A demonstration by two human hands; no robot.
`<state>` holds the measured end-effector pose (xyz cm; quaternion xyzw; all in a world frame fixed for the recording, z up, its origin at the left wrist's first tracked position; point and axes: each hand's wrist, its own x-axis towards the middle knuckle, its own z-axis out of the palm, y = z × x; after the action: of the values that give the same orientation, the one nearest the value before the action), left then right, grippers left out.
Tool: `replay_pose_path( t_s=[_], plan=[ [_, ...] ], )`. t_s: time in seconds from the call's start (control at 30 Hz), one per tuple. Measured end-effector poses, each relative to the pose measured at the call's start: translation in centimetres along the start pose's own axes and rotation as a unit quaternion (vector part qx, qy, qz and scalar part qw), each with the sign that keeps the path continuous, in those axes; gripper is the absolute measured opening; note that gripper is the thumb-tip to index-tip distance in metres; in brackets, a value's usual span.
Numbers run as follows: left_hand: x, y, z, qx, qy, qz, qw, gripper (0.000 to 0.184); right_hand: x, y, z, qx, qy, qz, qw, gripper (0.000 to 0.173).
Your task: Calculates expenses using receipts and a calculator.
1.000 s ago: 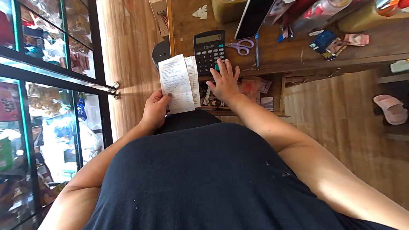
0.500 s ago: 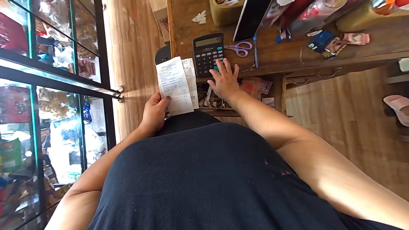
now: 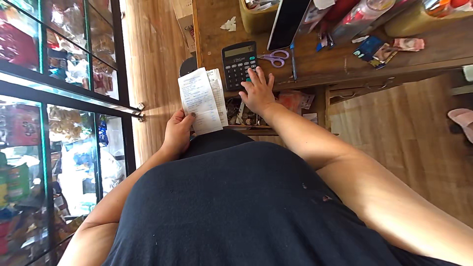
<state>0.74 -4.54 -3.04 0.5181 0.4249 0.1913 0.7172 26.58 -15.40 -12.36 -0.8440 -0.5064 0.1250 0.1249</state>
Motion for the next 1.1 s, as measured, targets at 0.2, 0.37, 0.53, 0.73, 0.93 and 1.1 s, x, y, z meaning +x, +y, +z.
replay_pose_path(
  t_s=[0.2,0.37,0.53,0.73,0.93,1.1],
  plan=[
    [0.0,0.0,-0.1,-0.003,-0.008,0.006,1.000,0.020,-0.1,-0.2,-0.1,-0.002,-0.008,0.007,1.000,0.043],
    [0.0,-0.2,-0.2,-0.002,-0.006,0.002,1.000,0.021,0.0,-0.2,-0.1,-0.004,-0.018,0.015,1.000,0.043],
    [-0.3,-0.2,-0.4,0.006,-0.004,0.009,1.000,0.023,-0.2,-0.2,0.1,0.012,-0.005,0.006,1.000,0.044],
    [-0.6,-0.3,-0.6,-0.008,0.006,0.006,1.000,0.021,-3.0,0.1,2.2,0.025,0.055,-0.013,0.998,0.047],
    [-0.5,-0.2,-0.4,-0.009,0.006,-0.003,1.000,0.019,-4.0,-0.2,2.5,0.042,0.084,-0.034,0.995,0.038],
    [-0.3,0.1,-0.1,0.003,-0.011,0.005,1.000,0.020,-1.8,-0.3,1.0,0.042,0.098,-0.010,0.994,0.038]
  ],
)
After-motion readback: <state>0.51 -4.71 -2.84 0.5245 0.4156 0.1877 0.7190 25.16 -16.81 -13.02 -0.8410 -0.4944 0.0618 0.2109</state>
